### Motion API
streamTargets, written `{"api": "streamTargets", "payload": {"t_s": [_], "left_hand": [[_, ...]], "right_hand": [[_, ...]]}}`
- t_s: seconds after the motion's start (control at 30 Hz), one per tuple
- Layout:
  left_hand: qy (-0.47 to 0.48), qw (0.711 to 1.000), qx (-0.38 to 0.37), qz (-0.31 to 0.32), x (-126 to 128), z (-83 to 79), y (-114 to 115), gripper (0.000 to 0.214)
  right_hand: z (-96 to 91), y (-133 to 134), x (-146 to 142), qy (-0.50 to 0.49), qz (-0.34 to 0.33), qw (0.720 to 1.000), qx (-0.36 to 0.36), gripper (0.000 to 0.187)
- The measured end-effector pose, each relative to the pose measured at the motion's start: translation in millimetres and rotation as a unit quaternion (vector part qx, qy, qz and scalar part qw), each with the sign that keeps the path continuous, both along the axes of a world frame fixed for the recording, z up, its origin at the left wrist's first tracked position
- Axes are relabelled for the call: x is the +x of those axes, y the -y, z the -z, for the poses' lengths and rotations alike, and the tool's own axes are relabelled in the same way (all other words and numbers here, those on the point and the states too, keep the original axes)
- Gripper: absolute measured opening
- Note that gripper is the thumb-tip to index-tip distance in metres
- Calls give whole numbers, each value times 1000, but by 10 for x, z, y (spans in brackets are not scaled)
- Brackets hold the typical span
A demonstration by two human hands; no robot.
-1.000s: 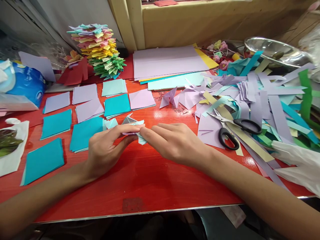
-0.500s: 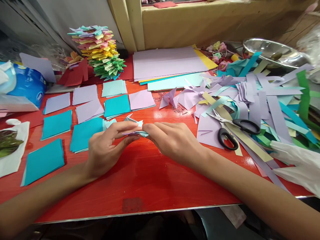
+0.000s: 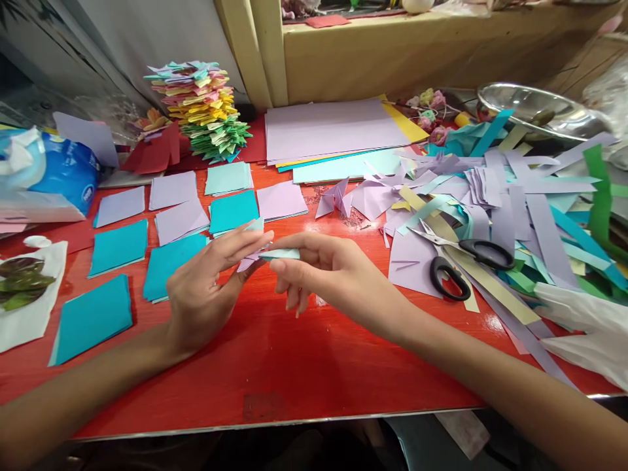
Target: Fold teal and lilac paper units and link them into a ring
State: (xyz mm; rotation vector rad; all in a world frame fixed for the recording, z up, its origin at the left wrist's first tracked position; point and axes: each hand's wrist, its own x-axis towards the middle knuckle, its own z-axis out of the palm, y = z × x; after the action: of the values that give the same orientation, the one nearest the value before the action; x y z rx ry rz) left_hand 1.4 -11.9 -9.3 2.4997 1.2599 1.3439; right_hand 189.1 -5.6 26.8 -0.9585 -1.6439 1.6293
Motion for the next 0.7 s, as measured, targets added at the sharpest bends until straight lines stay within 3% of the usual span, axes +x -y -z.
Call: {"api": "streamTargets", "payload": {"t_s": [0.17, 0.43, 0.7], "left_hand": [[-7, 1000, 10, -6, -8, 0, -11, 38], [7, 999, 12, 38, -16, -11, -17, 39], [-46, 997, 55, 5, -3, -25, 7, 36]], "right_hand": [[13, -18, -1, -39, -14, 996, -81, 39], [5, -7, 8, -63, 2, 992, -110, 39], [15, -27, 16, -98, 0, 984, -149, 26]]}}
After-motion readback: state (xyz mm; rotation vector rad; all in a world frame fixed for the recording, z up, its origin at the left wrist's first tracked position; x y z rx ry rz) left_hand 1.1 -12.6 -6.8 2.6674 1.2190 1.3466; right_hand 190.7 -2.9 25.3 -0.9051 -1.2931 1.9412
